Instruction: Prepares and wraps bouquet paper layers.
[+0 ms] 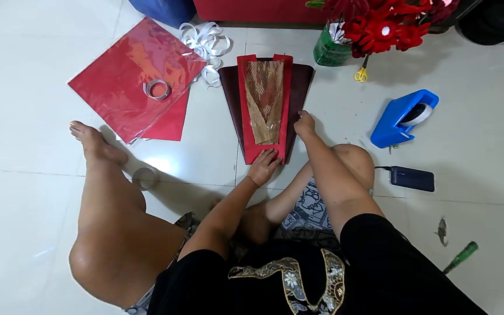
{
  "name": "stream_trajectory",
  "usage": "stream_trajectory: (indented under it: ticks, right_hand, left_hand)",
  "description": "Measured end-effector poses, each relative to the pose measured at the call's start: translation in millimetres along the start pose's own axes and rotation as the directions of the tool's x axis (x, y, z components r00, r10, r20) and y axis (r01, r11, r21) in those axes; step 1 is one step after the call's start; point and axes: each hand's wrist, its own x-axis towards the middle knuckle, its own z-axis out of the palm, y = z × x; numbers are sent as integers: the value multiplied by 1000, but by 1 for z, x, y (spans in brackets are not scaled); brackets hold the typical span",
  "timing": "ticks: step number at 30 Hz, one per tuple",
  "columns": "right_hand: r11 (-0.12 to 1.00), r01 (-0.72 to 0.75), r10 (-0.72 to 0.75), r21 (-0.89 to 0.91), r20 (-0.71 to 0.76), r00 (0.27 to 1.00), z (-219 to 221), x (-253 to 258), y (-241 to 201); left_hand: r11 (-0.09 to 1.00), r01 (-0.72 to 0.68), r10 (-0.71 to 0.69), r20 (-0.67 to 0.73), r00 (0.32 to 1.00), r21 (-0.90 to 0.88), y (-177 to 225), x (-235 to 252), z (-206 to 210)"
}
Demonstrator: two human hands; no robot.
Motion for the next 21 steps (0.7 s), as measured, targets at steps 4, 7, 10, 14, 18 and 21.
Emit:
stream_trajectory:
  ticks: [4,7,10,14,18,21]
  right_hand:
    - [1000,9,-8,13,-5,1000,1,1,0]
    - [1000,-11,11,18,-11,1000,0,0,-1]
    - [1000,-15,15,18,-9,1000,0,1,0]
    - [1000,-8,8,24,-5,1000,-1,3,0]
    - [1000,0,0,16,-1,1000,-1,3,1]
    - [1000,-5,5,6,-3,1000,-1,3,2]
  left_hand:
    - [1000,1,-1,-25,1000,-7,-1,-1,1]
    - [1000,4,-4,-16,1000,-6,-1,-1,1]
    - [1000,7,-7,-11,1000,-12,-1,-1,2]
    - [1000,0,0,-11,1000,-4,-2,-1,2]
    - [1000,9,-9,14,1000,3,-2,-1,2]
    - [1000,14,-15,28,999,5,-2,-2,3]
